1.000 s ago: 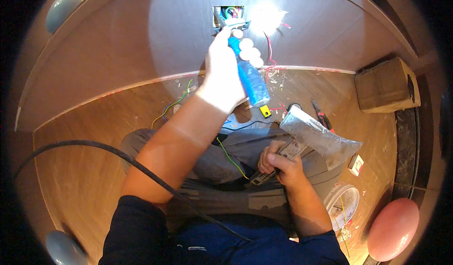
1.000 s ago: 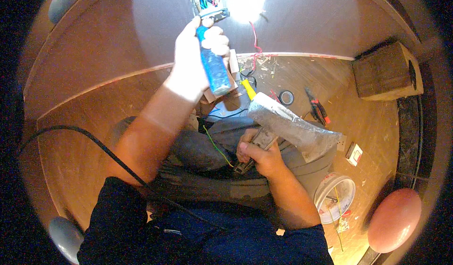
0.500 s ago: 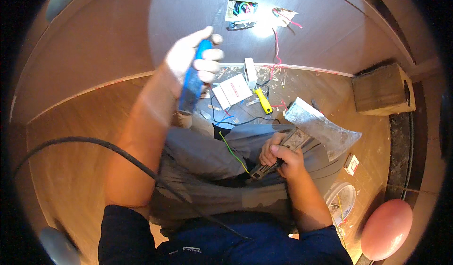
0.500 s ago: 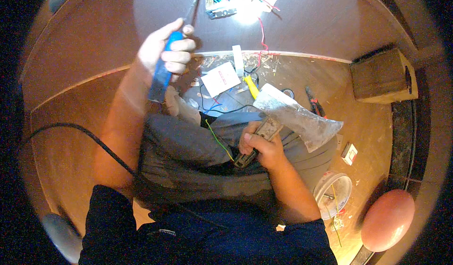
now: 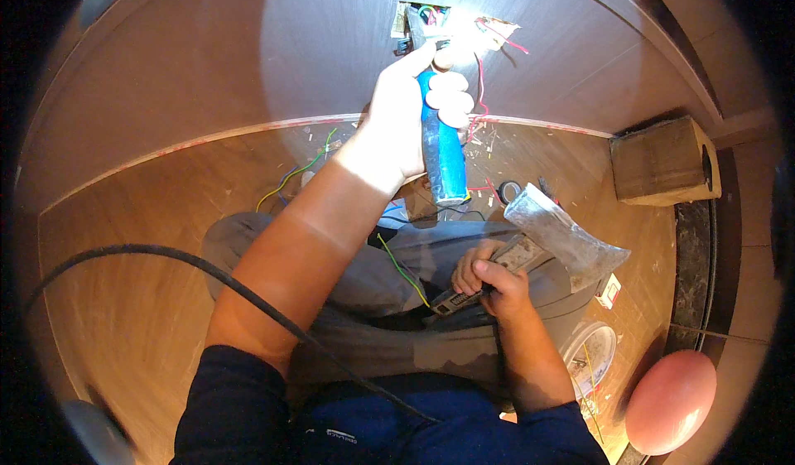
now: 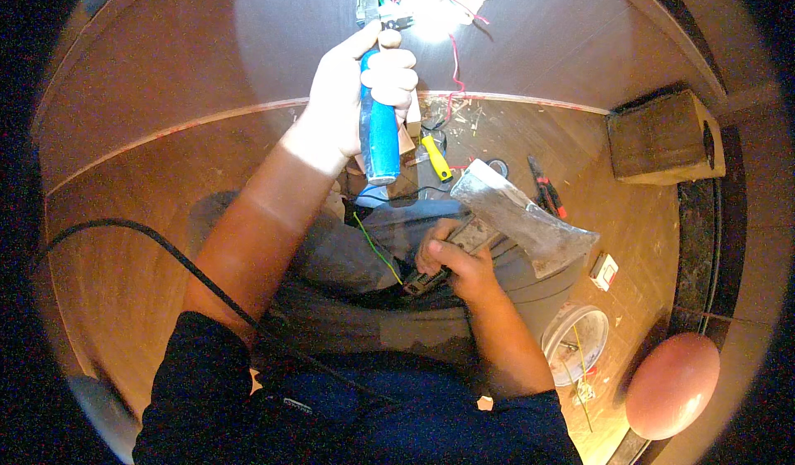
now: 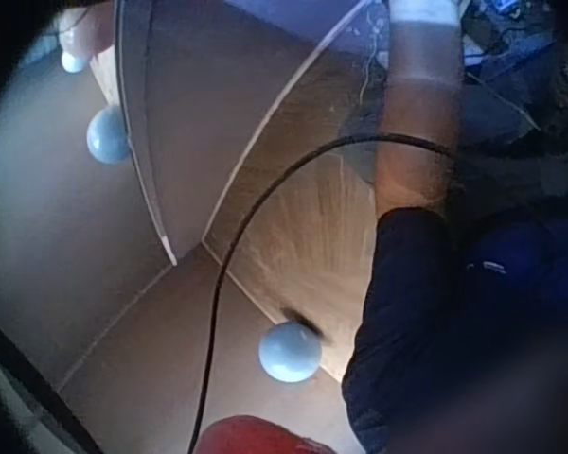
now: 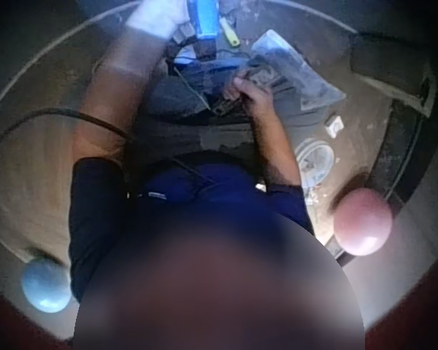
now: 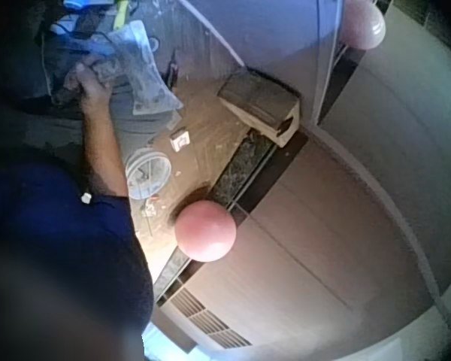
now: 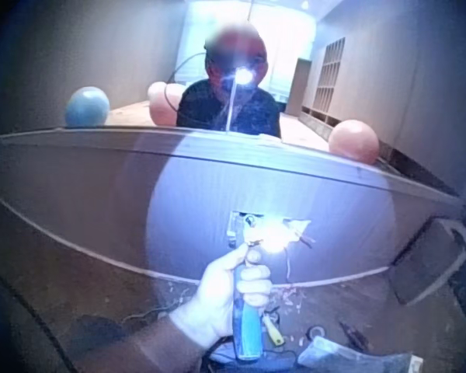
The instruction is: The person installs an electrical outlet by connecting wires to the terminal block, securing the outlet to the wall box, and attaching the faceplate. They use a screwdriver and a flashlight to complete the task.
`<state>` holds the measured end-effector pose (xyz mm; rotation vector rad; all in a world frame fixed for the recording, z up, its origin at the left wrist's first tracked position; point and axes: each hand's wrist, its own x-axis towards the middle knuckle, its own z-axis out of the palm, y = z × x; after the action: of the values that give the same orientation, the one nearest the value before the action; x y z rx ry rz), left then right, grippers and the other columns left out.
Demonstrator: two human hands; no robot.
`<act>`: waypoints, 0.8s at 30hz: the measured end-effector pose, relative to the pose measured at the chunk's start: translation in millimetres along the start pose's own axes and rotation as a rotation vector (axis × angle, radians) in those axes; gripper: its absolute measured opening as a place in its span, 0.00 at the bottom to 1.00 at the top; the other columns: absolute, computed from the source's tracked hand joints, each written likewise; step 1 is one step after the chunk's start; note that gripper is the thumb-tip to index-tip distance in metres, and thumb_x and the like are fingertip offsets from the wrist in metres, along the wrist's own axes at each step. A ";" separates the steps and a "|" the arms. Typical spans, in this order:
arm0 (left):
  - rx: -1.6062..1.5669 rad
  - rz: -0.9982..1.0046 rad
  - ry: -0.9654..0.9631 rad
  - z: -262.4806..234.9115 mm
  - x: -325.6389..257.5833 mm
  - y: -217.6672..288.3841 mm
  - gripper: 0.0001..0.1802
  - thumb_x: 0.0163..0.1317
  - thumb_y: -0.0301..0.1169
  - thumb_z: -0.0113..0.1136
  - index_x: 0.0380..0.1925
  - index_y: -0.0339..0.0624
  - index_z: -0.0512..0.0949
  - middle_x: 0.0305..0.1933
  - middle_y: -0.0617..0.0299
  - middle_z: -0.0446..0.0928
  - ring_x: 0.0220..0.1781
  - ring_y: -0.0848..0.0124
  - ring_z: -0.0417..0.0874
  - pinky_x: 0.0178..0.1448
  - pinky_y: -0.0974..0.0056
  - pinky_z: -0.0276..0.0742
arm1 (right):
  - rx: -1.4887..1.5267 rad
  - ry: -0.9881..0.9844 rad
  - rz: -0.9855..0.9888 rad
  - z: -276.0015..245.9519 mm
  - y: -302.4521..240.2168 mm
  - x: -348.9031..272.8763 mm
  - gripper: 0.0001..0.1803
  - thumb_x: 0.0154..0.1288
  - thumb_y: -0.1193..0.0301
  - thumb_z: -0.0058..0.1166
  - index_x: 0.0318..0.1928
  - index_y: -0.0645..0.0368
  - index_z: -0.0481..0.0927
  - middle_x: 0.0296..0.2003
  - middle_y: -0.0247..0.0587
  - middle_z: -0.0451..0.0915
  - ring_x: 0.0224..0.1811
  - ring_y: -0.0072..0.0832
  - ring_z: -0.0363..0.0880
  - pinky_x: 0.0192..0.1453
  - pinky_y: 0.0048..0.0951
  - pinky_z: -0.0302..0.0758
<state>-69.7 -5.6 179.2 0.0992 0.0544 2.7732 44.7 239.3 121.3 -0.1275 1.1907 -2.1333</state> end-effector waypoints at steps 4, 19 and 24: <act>0.001 -0.054 -0.115 -0.4 5.0 4.5 0.16 0.76 0.42 0.48 0.29 0.48 0.70 0.21 0.72 0.62 0.19 0.83 0.64 0.22 0.74 0.65 | -0.054 -0.017 -0.007 -1.3 1.7 1.7 0.11 0.64 0.71 0.57 0.27 0.57 0.69 0.19 0.40 0.70 0.21 0.30 0.69 0.29 0.35 0.69; 0.077 0.028 -0.070 4.1 12.0 5.4 0.15 0.73 0.38 0.47 0.25 0.50 0.67 0.20 0.72 0.63 0.17 0.82 0.62 0.20 0.74 0.64 | -0.543 0.035 -0.061 7.4 6.6 -6.2 0.12 0.67 0.70 0.56 0.29 0.59 0.69 0.22 0.40 0.71 0.25 0.30 0.69 0.31 0.32 0.66; 0.021 0.092 0.014 14.4 20.4 -4.7 0.12 0.70 0.34 0.50 0.24 0.49 0.68 0.19 0.72 0.65 0.17 0.81 0.65 0.21 0.75 0.66 | -0.499 -0.032 -0.391 28.0 -0.6 -3.8 0.12 0.67 0.68 0.56 0.29 0.58 0.69 0.23 0.39 0.71 0.25 0.29 0.68 0.32 0.32 0.66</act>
<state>-85.9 6.5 194.6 0.0894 0.0842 2.8660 58.4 221.8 138.8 -0.6599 1.7734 -2.0873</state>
